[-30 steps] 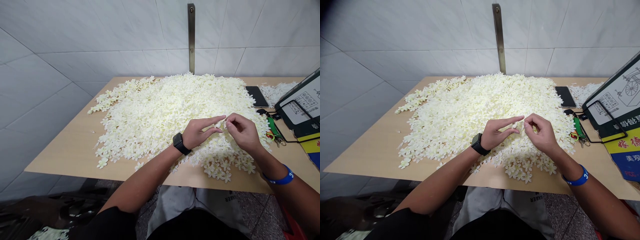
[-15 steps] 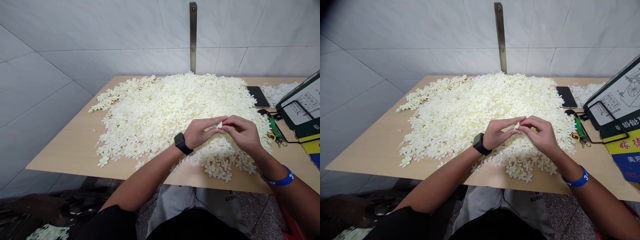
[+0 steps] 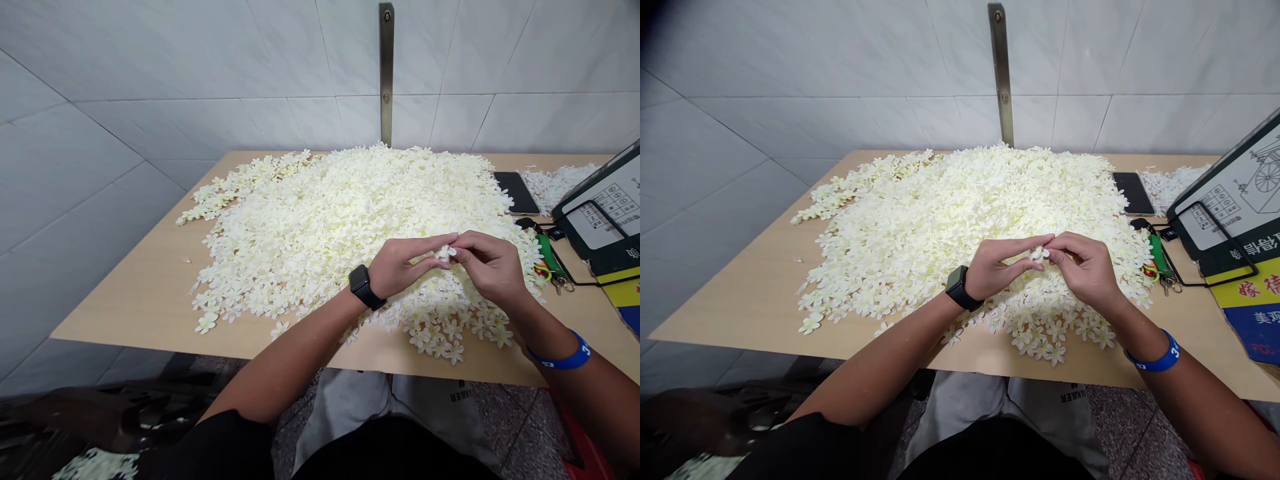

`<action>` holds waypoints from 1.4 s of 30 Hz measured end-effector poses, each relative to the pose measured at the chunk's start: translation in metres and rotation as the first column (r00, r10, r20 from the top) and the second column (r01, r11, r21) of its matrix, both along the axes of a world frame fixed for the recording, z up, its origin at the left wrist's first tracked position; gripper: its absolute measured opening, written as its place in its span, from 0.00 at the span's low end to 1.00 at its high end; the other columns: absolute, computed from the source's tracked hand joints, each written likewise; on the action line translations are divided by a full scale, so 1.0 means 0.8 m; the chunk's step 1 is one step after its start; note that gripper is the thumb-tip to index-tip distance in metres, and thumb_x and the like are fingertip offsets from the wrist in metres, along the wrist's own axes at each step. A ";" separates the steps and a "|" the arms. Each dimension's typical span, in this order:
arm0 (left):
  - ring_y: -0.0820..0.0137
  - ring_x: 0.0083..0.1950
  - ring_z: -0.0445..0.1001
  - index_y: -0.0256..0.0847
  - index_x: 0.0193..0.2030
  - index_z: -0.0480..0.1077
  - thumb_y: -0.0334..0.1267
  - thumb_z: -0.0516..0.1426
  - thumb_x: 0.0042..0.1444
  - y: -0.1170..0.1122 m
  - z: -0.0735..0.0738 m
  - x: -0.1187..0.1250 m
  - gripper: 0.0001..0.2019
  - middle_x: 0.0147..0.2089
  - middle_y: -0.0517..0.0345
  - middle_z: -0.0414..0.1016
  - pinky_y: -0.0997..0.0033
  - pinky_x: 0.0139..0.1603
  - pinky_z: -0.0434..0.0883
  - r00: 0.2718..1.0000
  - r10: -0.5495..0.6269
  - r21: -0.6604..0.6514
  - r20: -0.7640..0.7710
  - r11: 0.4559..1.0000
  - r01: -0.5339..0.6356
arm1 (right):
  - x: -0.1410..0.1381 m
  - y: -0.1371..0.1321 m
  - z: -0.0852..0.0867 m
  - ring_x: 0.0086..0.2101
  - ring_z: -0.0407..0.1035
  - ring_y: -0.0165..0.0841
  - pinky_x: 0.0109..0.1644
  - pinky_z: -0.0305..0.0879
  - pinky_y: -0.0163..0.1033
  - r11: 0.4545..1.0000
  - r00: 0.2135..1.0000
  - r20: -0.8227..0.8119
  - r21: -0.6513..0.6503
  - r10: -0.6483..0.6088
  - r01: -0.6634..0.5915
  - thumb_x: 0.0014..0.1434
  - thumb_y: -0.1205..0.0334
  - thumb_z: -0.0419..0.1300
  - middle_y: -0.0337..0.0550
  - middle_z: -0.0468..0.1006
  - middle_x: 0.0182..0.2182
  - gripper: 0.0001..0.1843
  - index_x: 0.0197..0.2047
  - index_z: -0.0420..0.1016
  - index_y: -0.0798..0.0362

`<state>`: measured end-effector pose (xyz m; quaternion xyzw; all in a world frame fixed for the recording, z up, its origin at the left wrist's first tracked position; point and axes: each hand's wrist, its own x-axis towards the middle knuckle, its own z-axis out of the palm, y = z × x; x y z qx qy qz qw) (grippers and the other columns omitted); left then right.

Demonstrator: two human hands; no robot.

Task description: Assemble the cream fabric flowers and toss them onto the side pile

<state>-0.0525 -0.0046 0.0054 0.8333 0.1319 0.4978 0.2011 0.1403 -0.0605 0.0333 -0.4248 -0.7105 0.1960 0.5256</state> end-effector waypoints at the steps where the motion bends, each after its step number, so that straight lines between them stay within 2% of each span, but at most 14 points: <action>1: 0.67 0.55 0.83 0.47 0.63 0.74 0.40 0.64 0.63 0.000 0.001 0.000 0.21 0.58 0.58 0.81 0.73 0.55 0.81 1.000 0.001 -0.001 -0.001 1.000 -0.001 | 0.000 0.000 0.000 0.30 0.71 0.31 0.34 0.67 0.38 1.000 1.000 0.009 0.007 -0.003 0.003 0.62 0.70 0.62 0.39 0.79 0.28 0.09 0.32 0.78 0.49; 6: 0.67 0.56 0.83 0.48 0.63 0.74 0.41 0.64 0.62 0.001 0.004 -0.002 0.21 0.56 0.59 0.82 0.74 0.54 0.81 1.000 0.017 -0.021 0.004 1.000 -0.017 | 0.003 0.001 0.002 0.29 0.67 0.31 0.35 0.63 0.39 0.999 0.996 0.072 0.001 -0.043 0.043 0.63 0.69 0.61 0.38 0.74 0.27 0.09 0.31 0.73 0.50; 12: 0.67 0.56 0.83 0.49 0.63 0.74 0.41 0.64 0.63 0.002 0.002 -0.002 0.21 0.56 0.59 0.82 0.72 0.56 0.81 0.998 0.065 -0.030 0.022 0.997 -0.064 | 0.004 0.003 0.004 0.24 0.59 0.29 0.30 0.56 0.40 0.989 0.980 0.134 0.060 -0.143 0.136 0.62 0.61 0.66 0.36 0.68 0.21 0.17 0.24 0.67 0.50; 17: 0.66 0.55 0.83 0.49 0.63 0.74 0.43 0.63 0.64 0.001 0.000 -0.001 0.21 0.57 0.59 0.82 0.71 0.55 0.82 0.999 0.045 -0.039 -0.016 0.998 -0.046 | 0.001 0.004 -0.002 0.33 0.73 0.36 0.38 0.69 0.44 0.999 0.999 0.051 0.038 -0.009 0.007 0.62 0.62 0.67 0.42 0.80 0.30 0.04 0.34 0.80 0.47; 19: 0.66 0.55 0.83 0.49 0.63 0.74 0.43 0.63 0.64 0.000 0.000 -0.001 0.21 0.57 0.59 0.81 0.70 0.55 0.82 0.999 0.031 -0.041 -0.026 0.999 -0.032 | -0.001 0.004 -0.004 0.34 0.76 0.38 0.40 0.72 0.45 0.999 1.000 0.024 0.041 -0.002 0.001 0.62 0.64 0.66 0.42 0.82 0.31 0.05 0.33 0.81 0.46; 26: 0.67 0.55 0.83 0.50 0.63 0.73 0.41 0.63 0.64 -0.001 -0.001 0.000 0.21 0.58 0.60 0.81 0.70 0.56 0.82 1.000 0.020 -0.029 -0.008 0.999 -0.020 | -0.002 0.001 -0.001 0.32 0.77 0.38 0.37 0.74 0.45 0.999 0.999 -0.003 0.023 -0.041 0.041 0.60 0.66 0.65 0.42 0.83 0.30 0.08 0.29 0.82 0.47; 32: 0.67 0.56 0.83 0.48 0.64 0.73 0.40 0.63 0.63 0.000 0.000 -0.001 0.21 0.58 0.59 0.81 0.72 0.56 0.81 1.000 0.004 -0.015 -0.005 1.000 -0.004 | 0.000 0.002 0.000 0.33 0.74 0.36 0.37 0.70 0.43 0.999 0.999 0.027 0.028 -0.023 0.022 0.62 0.66 0.62 0.43 0.80 0.30 0.07 0.31 0.78 0.48; 38: 0.67 0.57 0.82 0.52 0.64 0.73 0.41 0.64 0.63 0.001 0.002 -0.002 0.22 0.58 0.61 0.81 0.73 0.55 0.81 0.999 0.027 -0.041 0.017 0.999 -0.026 | 0.004 0.002 0.002 0.27 0.62 0.32 0.32 0.60 0.40 0.999 0.996 0.072 -0.016 -0.051 0.052 0.63 0.67 0.58 0.38 0.68 0.25 0.10 0.29 0.68 0.49; 42: 0.68 0.57 0.82 0.53 0.65 0.72 0.42 0.63 0.64 0.001 0.000 -0.002 0.23 0.58 0.63 0.81 0.72 0.57 0.80 1.000 0.030 -0.047 0.007 0.998 -0.030 | 0.006 0.001 0.002 0.25 0.59 0.31 0.30 0.55 0.40 0.997 0.993 0.091 -0.027 -0.076 0.079 0.65 0.64 0.57 0.37 0.65 0.23 0.13 0.28 0.66 0.49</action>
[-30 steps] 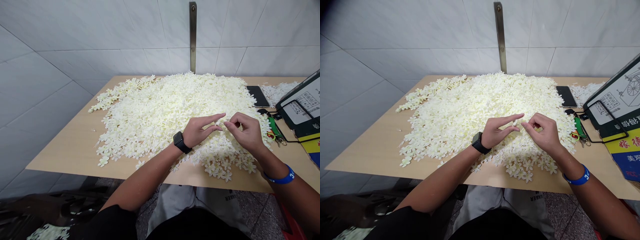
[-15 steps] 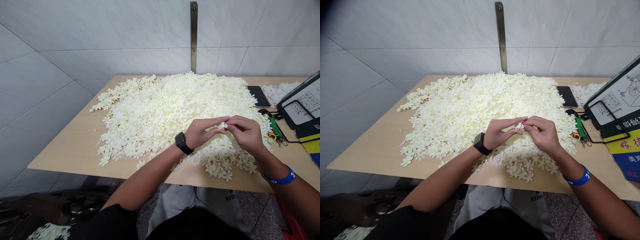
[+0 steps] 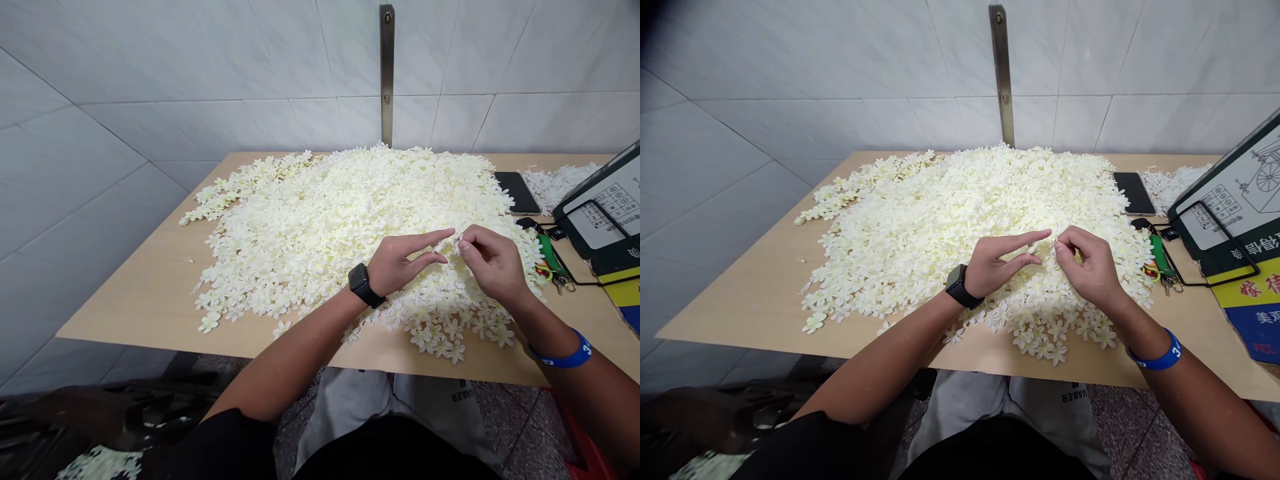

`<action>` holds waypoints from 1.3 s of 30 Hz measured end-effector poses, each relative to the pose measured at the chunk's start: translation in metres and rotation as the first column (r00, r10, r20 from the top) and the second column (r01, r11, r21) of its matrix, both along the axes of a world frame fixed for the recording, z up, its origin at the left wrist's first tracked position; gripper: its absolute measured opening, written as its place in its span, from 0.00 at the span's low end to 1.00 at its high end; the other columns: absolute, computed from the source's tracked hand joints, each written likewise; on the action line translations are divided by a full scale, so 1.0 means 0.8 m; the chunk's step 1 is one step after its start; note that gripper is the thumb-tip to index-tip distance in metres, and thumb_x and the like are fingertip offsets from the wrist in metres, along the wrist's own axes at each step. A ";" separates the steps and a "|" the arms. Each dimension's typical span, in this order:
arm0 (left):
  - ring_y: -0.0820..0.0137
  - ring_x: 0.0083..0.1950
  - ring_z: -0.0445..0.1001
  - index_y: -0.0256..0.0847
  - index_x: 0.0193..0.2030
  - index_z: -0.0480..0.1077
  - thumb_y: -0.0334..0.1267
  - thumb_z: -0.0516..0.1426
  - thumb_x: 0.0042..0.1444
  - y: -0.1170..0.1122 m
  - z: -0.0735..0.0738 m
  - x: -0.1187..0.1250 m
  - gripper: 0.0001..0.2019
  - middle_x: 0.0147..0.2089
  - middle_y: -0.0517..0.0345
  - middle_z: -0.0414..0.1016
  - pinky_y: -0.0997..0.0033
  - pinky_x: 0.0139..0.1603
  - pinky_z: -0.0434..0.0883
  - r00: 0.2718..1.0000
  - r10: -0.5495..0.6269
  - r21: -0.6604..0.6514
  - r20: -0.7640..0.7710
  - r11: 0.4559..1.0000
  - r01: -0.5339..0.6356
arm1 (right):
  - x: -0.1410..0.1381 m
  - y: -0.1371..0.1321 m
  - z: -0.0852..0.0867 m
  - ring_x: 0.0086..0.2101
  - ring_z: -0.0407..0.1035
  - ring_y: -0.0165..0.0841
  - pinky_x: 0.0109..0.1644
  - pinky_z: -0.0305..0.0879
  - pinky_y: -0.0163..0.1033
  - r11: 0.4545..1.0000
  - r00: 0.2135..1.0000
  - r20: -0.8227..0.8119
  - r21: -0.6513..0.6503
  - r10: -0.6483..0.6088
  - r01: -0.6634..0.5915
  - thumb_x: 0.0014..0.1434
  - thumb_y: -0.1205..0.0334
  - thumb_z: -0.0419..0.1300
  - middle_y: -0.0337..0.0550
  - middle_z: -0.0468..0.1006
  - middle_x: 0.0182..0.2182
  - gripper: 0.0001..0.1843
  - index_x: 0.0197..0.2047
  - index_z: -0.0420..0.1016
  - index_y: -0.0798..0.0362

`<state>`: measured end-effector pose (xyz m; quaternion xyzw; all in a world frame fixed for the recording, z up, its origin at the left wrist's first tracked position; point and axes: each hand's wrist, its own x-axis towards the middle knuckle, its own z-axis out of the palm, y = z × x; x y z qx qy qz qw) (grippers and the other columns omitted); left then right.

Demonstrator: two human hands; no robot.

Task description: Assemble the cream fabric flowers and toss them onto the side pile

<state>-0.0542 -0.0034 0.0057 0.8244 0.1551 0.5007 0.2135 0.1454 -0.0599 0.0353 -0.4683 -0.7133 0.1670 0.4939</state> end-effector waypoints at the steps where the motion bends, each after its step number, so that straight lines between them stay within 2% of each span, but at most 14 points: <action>1: 0.67 0.58 0.82 0.54 0.65 0.72 0.42 0.63 0.64 0.000 0.000 0.000 0.23 0.59 0.63 0.81 0.72 0.57 0.81 1.000 0.001 -0.002 -0.006 1.000 -0.001 | 0.000 0.000 0.000 0.25 0.59 0.31 0.30 0.55 0.40 1.000 1.000 0.008 -0.003 -0.008 0.008 0.65 0.64 0.57 0.37 0.65 0.23 0.13 0.27 0.66 0.49; 5: 0.67 0.57 0.82 0.53 0.65 0.73 0.43 0.63 0.64 0.001 0.000 -0.001 0.22 0.58 0.62 0.81 0.71 0.57 0.81 1.000 0.022 -0.008 -0.008 1.000 -0.022 | 0.002 0.002 -0.002 0.28 0.63 0.32 0.33 0.58 0.40 1.000 1.000 0.030 -0.017 0.007 -0.006 0.67 0.63 0.58 0.38 0.69 0.26 0.12 0.30 0.69 0.49; 10: 0.67 0.56 0.83 0.49 0.63 0.74 0.42 0.63 0.64 0.002 0.002 -0.002 0.20 0.57 0.61 0.82 0.72 0.57 0.81 0.999 0.037 0.008 0.017 0.999 -0.038 | 0.004 0.007 -0.007 0.34 0.67 0.34 0.39 0.62 0.40 0.995 0.997 -0.033 -0.073 0.071 -0.074 0.68 0.64 0.58 0.41 0.73 0.33 0.06 0.37 0.73 0.49; 14: 0.66 0.56 0.83 0.51 0.64 0.73 0.43 0.63 0.63 0.002 0.002 -0.002 0.22 0.57 0.61 0.81 0.70 0.56 0.81 0.998 0.055 0.000 -0.002 0.999 -0.055 | 0.004 0.007 -0.008 0.34 0.68 0.33 0.39 0.65 0.40 0.993 0.997 -0.072 -0.109 0.030 -0.037 0.64 0.65 0.61 0.41 0.74 0.34 0.01 0.40 0.74 0.49; 17: 0.66 0.57 0.83 0.51 0.64 0.73 0.43 0.64 0.63 0.002 0.001 -0.002 0.22 0.57 0.61 0.82 0.70 0.56 0.81 0.998 0.061 0.026 0.000 0.998 -0.061 | 0.001 0.006 -0.007 0.35 0.69 0.33 0.41 0.68 0.40 0.996 0.993 -0.115 -0.091 0.003 -0.014 0.63 0.64 0.64 0.42 0.75 0.36 0.05 0.43 0.74 0.48; 21: 0.66 0.56 0.83 0.52 0.65 0.72 0.44 0.64 0.63 0.001 -0.001 0.000 0.24 0.57 0.60 0.81 0.70 0.54 0.82 0.999 0.044 0.064 -0.017 0.997 -0.043 | -0.006 0.002 -0.004 0.34 0.72 0.35 0.39 0.70 0.42 0.998 0.993 -0.102 -0.023 0.056 -0.059 0.62 0.62 0.66 0.43 0.78 0.34 0.01 0.38 0.78 0.48; 27: 0.66 0.55 0.83 0.51 0.66 0.71 0.43 0.64 0.63 -0.002 -0.004 0.003 0.24 0.58 0.59 0.81 0.70 0.55 0.82 1.000 -0.003 0.038 -0.022 0.999 0.004 | -0.011 -0.001 -0.005 0.32 0.76 0.36 0.38 0.73 0.44 0.998 0.993 -0.108 0.052 0.052 -0.047 0.60 0.67 0.66 0.41 0.82 0.29 0.08 0.30 0.82 0.46; 39: 0.65 0.57 0.82 0.48 0.64 0.73 0.45 0.64 0.62 0.001 -0.002 0.002 0.23 0.58 0.57 0.81 0.72 0.58 0.80 0.998 -0.052 -0.012 -0.038 0.999 0.051 | -0.007 -0.002 0.001 0.31 0.76 0.37 0.37 0.73 0.43 0.998 0.995 -0.079 0.017 0.055 -0.054 0.60 0.66 0.65 0.42 0.82 0.29 0.08 0.29 0.81 0.48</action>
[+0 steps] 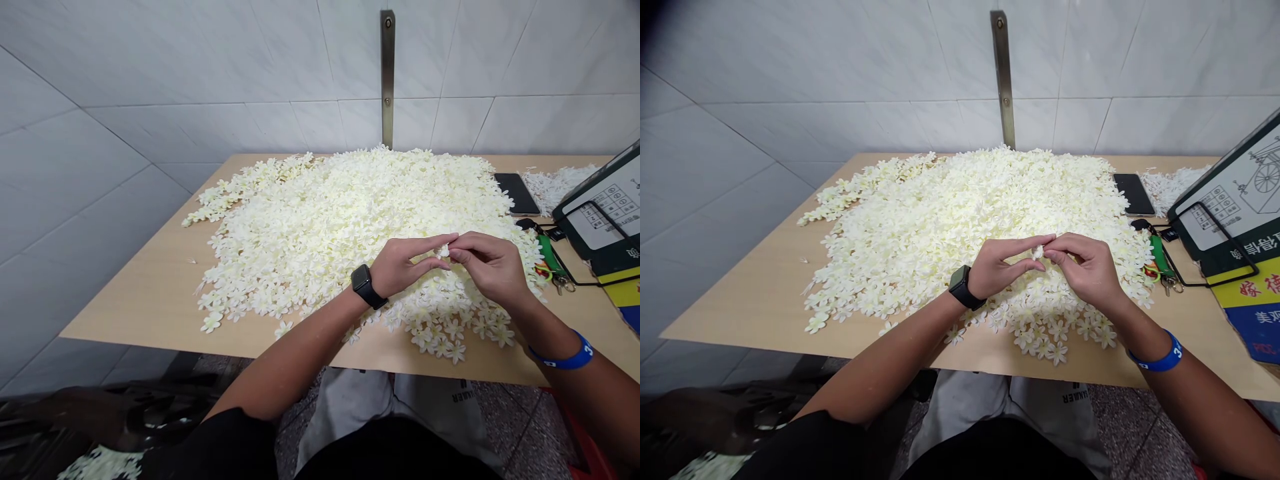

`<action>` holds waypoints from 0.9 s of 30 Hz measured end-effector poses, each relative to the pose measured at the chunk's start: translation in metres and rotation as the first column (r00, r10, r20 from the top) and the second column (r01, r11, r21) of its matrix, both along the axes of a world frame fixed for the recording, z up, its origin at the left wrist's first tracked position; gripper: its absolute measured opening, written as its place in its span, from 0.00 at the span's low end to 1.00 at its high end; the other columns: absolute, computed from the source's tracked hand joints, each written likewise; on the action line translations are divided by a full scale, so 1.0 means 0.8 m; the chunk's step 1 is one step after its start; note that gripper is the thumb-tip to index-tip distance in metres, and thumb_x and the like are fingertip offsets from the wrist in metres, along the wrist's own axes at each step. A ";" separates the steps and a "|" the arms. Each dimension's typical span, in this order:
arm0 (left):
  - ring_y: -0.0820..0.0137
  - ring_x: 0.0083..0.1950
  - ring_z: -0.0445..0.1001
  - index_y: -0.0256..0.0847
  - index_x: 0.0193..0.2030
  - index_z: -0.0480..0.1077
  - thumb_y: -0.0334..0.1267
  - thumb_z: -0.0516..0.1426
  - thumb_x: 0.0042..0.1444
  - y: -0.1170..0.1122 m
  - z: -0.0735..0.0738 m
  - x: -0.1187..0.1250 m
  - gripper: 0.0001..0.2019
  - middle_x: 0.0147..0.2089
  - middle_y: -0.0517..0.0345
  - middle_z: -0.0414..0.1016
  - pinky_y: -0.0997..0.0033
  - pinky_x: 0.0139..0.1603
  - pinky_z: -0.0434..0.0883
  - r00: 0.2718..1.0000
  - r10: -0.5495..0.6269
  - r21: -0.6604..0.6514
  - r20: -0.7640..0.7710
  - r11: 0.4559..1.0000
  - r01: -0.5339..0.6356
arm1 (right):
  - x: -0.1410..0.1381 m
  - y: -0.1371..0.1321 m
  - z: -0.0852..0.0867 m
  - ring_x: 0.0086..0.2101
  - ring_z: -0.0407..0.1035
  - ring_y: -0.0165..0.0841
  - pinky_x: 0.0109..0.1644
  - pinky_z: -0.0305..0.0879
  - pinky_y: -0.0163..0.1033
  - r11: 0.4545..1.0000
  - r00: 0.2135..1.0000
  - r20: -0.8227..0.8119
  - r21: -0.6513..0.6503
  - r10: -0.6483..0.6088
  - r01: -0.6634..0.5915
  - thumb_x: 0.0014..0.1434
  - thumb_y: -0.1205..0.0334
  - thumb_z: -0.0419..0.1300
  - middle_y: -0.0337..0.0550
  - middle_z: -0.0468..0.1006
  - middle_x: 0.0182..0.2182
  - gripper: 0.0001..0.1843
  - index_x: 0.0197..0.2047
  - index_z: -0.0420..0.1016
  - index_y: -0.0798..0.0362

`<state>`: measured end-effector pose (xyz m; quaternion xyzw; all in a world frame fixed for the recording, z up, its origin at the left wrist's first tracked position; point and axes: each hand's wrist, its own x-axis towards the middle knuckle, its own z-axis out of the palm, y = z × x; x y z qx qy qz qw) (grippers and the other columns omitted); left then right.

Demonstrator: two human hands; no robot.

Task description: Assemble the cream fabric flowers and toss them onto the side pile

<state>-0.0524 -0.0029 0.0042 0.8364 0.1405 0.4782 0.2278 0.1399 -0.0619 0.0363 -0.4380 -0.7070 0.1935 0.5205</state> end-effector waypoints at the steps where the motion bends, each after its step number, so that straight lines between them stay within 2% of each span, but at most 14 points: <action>1: 0.65 0.57 0.82 0.47 0.63 0.74 0.45 0.64 0.62 0.000 0.001 0.000 0.23 0.58 0.57 0.81 0.72 0.58 0.80 1.000 0.000 -0.006 0.004 1.000 0.000 | 0.000 0.000 0.000 0.31 0.76 0.37 0.37 0.73 0.43 1.000 1.000 0.004 0.000 -0.001 0.001 0.61 0.66 0.65 0.42 0.82 0.29 0.08 0.30 0.81 0.48; 8: 0.65 0.56 0.83 0.47 0.60 0.76 0.46 0.65 0.61 0.001 0.004 -0.002 0.21 0.56 0.59 0.82 0.72 0.56 0.81 1.000 0.004 -0.048 -0.002 0.999 -0.004 | 0.000 0.000 0.000 0.32 0.74 0.34 0.35 0.69 0.40 1.000 0.999 0.031 0.002 0.018 -0.018 0.63 0.67 0.64 0.42 0.81 0.30 0.07 0.32 0.81 0.49; 11: 0.65 0.56 0.83 0.46 0.60 0.77 0.45 0.66 0.60 0.001 0.004 -0.002 0.21 0.57 0.58 0.82 0.73 0.56 0.80 1.000 -0.003 -0.055 0.002 0.998 0.004 | -0.001 0.000 0.001 0.31 0.73 0.34 0.34 0.68 0.39 1.000 1.000 0.008 -0.005 0.017 -0.016 0.63 0.67 0.64 0.42 0.81 0.30 0.08 0.32 0.80 0.49; 16: 0.65 0.56 0.83 0.50 0.61 0.76 0.45 0.65 0.62 0.001 0.003 -0.002 0.21 0.57 0.60 0.82 0.71 0.55 0.81 1.000 0.008 -0.060 -0.007 0.998 -0.008 | -0.001 0.002 -0.003 0.34 0.75 0.34 0.37 0.70 0.39 0.998 0.998 -0.053 -0.043 0.041 -0.043 0.60 0.67 0.67 0.41 0.83 0.32 0.05 0.34 0.82 0.47; 21: 0.65 0.55 0.83 0.50 0.62 0.75 0.42 0.65 0.62 0.001 0.000 0.000 0.22 0.57 0.60 0.82 0.72 0.54 0.81 1.000 -0.018 -0.048 0.005 0.999 0.018 | 0.000 0.003 -0.010 0.30 0.73 0.32 0.34 0.67 0.38 1.000 0.997 -0.071 -0.027 0.005 -0.007 0.58 0.68 0.68 0.39 0.82 0.29 0.06 0.31 0.82 0.48; 27: 0.65 0.55 0.83 0.49 0.62 0.76 0.43 0.65 0.62 0.000 0.000 -0.002 0.21 0.56 0.59 0.82 0.72 0.55 0.81 1.000 -0.009 -0.088 -0.011 0.996 0.008 | 0.000 0.002 -0.008 0.29 0.72 0.32 0.33 0.66 0.38 0.999 0.998 -0.069 -0.040 0.011 -0.013 0.60 0.68 0.65 0.39 0.80 0.28 0.07 0.31 0.81 0.49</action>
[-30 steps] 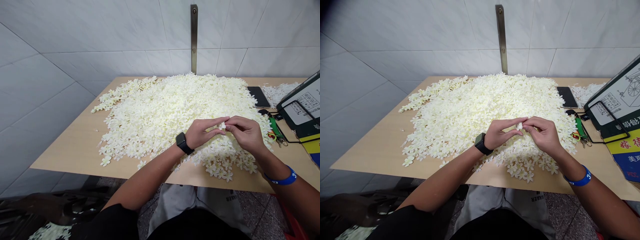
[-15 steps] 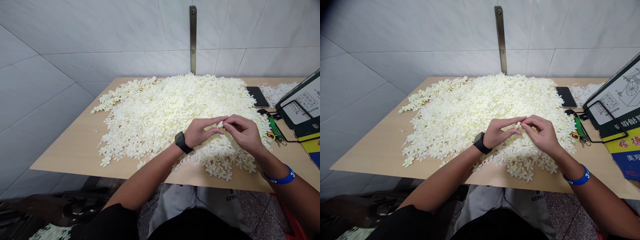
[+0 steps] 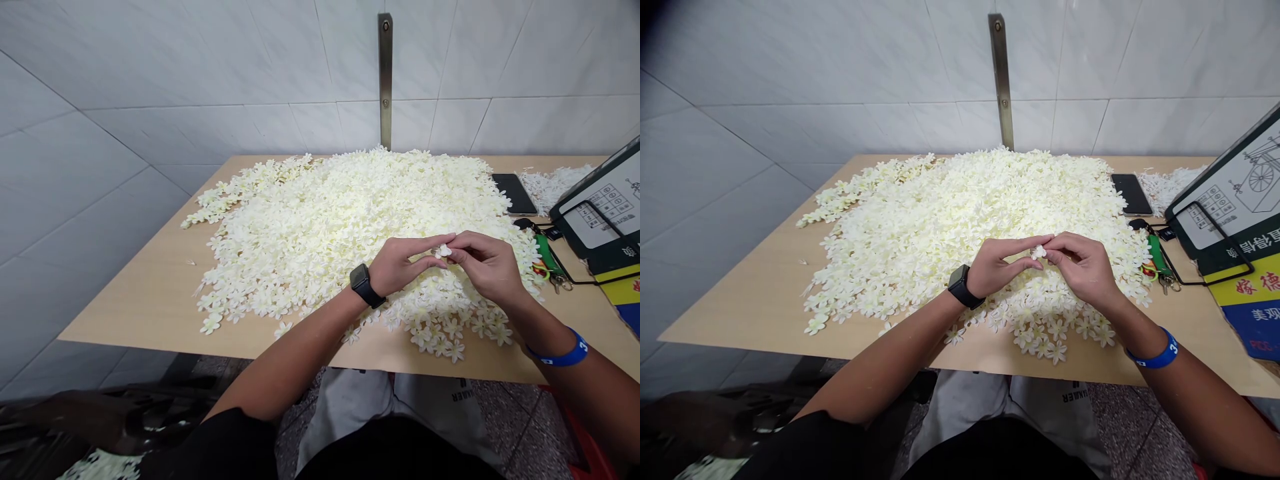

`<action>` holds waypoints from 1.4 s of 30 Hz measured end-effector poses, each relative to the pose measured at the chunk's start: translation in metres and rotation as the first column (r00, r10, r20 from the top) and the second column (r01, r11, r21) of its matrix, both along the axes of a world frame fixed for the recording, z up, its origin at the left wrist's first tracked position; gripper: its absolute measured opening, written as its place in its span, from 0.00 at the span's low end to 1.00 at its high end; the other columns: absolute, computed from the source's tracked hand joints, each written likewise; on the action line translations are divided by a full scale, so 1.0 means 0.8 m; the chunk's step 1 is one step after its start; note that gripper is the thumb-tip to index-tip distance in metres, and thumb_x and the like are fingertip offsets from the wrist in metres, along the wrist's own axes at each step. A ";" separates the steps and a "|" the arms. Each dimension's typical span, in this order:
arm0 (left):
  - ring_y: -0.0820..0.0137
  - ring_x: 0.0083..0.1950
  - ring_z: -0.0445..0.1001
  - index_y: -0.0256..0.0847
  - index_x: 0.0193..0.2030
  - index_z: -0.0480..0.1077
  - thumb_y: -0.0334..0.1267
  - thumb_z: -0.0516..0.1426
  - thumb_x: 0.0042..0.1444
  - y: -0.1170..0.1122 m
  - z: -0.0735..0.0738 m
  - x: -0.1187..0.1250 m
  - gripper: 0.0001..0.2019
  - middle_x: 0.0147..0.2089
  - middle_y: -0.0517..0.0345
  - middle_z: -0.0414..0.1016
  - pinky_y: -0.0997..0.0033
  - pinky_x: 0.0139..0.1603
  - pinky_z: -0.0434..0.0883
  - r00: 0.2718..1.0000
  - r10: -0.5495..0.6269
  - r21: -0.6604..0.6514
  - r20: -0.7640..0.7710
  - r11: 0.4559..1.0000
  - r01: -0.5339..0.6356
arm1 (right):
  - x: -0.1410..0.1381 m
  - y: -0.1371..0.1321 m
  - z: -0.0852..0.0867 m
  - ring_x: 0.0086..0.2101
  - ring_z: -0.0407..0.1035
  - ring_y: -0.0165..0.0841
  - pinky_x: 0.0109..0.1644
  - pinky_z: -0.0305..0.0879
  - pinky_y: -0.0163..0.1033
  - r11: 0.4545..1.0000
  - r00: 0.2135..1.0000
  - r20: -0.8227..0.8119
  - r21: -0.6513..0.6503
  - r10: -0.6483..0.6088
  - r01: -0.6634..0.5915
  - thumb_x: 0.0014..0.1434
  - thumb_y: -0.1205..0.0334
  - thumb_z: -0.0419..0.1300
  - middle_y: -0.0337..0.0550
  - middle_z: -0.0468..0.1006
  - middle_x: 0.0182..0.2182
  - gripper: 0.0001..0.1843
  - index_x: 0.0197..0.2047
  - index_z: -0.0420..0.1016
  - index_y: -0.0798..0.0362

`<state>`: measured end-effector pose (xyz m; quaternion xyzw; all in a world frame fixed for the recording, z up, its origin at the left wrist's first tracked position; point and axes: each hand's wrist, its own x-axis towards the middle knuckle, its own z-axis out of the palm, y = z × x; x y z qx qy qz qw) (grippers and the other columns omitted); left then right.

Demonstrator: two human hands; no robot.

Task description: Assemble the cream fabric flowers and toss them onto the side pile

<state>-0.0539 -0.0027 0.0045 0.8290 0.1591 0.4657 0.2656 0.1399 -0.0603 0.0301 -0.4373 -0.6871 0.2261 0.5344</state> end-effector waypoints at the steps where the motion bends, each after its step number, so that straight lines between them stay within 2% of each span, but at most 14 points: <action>1: 0.65 0.56 0.83 0.48 0.61 0.76 0.43 0.65 0.61 0.000 0.000 0.000 0.21 0.56 0.58 0.82 0.71 0.55 0.81 1.000 0.003 0.002 -0.001 1.000 -0.003 | 0.000 0.000 0.001 0.29 0.71 0.32 0.32 0.66 0.38 1.000 1.000 0.008 -0.002 -0.004 0.004 0.60 0.68 0.65 0.39 0.80 0.28 0.07 0.31 0.81 0.49; 11: 0.65 0.54 0.84 0.50 0.64 0.73 0.43 0.63 0.64 0.002 -0.003 0.001 0.22 0.56 0.60 0.82 0.71 0.51 0.82 0.999 0.021 0.072 -0.024 0.997 -0.019 | -0.003 -0.004 0.008 0.29 0.70 0.31 0.33 0.63 0.38 0.999 0.995 0.088 0.007 -0.035 0.034 0.62 0.67 0.63 0.41 0.79 0.29 0.07 0.31 0.79 0.51; 21: 0.66 0.56 0.83 0.49 0.63 0.74 0.42 0.64 0.63 -0.003 0.007 -0.002 0.21 0.56 0.58 0.82 0.71 0.56 0.81 1.000 0.026 0.031 0.007 0.999 -0.026 | -0.002 -0.003 0.004 0.31 0.71 0.31 0.35 0.65 0.38 1.000 0.999 0.010 0.008 -0.030 0.030 0.62 0.68 0.63 0.40 0.79 0.30 0.07 0.32 0.77 0.50; 26: 0.66 0.57 0.83 0.48 0.62 0.75 0.43 0.64 0.63 -0.002 0.010 -0.003 0.21 0.57 0.58 0.82 0.71 0.58 0.81 0.998 0.050 0.032 0.038 0.998 -0.051 | 0.003 -0.002 0.005 0.26 0.62 0.30 0.32 0.59 0.39 0.985 0.979 0.112 0.034 -0.172 0.169 0.63 0.62 0.64 0.37 0.71 0.24 0.13 0.27 0.71 0.50; 29: 0.66 0.57 0.82 0.49 0.62 0.75 0.46 0.63 0.64 -0.001 0.010 -0.004 0.21 0.57 0.59 0.81 0.69 0.58 0.81 0.997 0.069 0.006 0.028 0.998 -0.069 | 0.004 -0.001 0.008 0.24 0.58 0.29 0.29 0.56 0.39 0.977 0.971 0.108 0.016 -0.213 0.213 0.62 0.58 0.67 0.35 0.66 0.21 0.17 0.25 0.69 0.50; 31: 0.65 0.57 0.83 0.49 0.62 0.75 0.46 0.63 0.64 -0.001 0.009 -0.004 0.21 0.57 0.59 0.81 0.69 0.58 0.81 0.997 0.070 0.004 0.015 0.998 -0.070 | 0.004 -0.001 0.008 0.25 0.62 0.30 0.30 0.59 0.39 0.986 0.984 0.062 -0.005 -0.166 0.166 0.61 0.58 0.68 0.37 0.70 0.23 0.13 0.27 0.73 0.50; 35: 0.65 0.56 0.83 0.49 0.62 0.75 0.47 0.63 0.64 -0.002 0.006 -0.002 0.21 0.58 0.59 0.81 0.69 0.57 0.81 0.999 0.048 0.006 -0.025 0.999 -0.048 | 0.000 -0.002 0.004 0.34 0.73 0.35 0.38 0.69 0.41 1.000 1.000 0.005 -0.013 -0.009 0.009 0.60 0.63 0.68 0.42 0.81 0.33 0.02 0.35 0.82 0.48; 42: 0.65 0.56 0.83 0.47 0.61 0.75 0.46 0.63 0.64 -0.003 0.004 -0.001 0.20 0.57 0.58 0.82 0.70 0.56 0.81 1.000 0.011 0.013 -0.013 1.000 -0.011 | -0.001 -0.001 0.000 0.31 0.74 0.34 0.34 0.70 0.41 0.999 1.000 -0.016 0.030 -0.022 0.023 0.59 0.68 0.67 0.41 0.83 0.30 0.06 0.32 0.83 0.48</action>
